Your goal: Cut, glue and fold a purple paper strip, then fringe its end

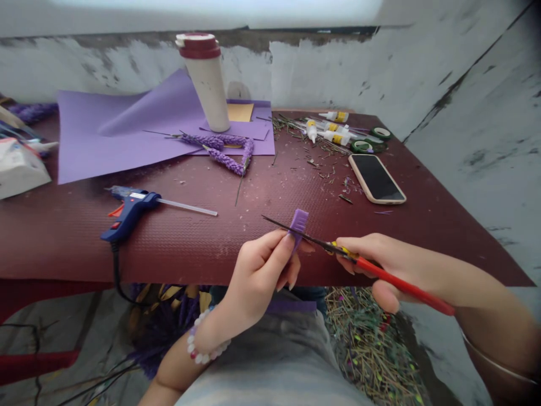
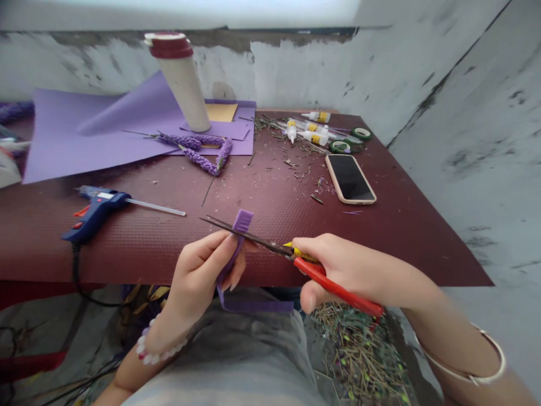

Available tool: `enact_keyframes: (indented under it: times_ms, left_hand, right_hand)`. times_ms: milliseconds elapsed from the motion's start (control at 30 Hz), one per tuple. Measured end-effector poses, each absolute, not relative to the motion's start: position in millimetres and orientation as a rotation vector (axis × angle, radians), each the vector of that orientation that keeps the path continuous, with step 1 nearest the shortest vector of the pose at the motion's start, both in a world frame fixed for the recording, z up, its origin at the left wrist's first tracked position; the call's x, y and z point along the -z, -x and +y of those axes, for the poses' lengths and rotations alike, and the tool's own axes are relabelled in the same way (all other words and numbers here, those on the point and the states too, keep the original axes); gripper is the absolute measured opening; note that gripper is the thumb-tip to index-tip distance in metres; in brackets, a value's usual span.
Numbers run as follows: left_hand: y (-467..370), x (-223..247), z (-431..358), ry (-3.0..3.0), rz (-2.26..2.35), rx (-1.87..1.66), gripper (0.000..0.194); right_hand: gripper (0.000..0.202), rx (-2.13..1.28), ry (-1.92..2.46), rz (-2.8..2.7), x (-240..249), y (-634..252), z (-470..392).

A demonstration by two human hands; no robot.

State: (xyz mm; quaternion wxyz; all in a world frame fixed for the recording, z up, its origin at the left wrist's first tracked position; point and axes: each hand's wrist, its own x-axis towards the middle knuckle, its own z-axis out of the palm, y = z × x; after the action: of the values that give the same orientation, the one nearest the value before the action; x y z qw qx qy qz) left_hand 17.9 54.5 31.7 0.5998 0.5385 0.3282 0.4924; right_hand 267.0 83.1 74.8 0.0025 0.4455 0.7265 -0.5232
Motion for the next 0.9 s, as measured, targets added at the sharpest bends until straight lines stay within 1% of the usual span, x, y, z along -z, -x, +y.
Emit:
enact_keyframes:
  times_ms: [133, 333, 500, 700, 900]
  left_hand:
    - [-18.3, -31.6, 56.1, -1.232, 0.759, -1.144, 0.035]
    - [-20.1, -32.3, 57.5, -1.194, 0.761, -1.138, 0.034]
    - [-20.4, -31.8, 58.3, -1.181, 0.742, -1.141, 0.033]
    - [-20.7, -31.5, 59.0, -1.179, 0.733, -1.122, 0.034]
    - [-18.3, -31.4, 56.9, -1.230, 0.754, -1.126, 0.039]
  right_hand:
    - [0.040, 1.754, -1.373, 2.197, -68.3, -267.9, 86.0]
    - [0.031, 1.803, -1.429, 2.145, -69.4, -264.6, 84.0]
    - [0.032, 1.788, -1.424, 2.156, -69.2, -266.0, 84.1]
    - [0.029, 1.769, -1.376, 2.190, -69.5, -267.2, 85.0]
    - [0.037, 1.691, -1.392, 2.242, -75.4, -265.1, 85.3]
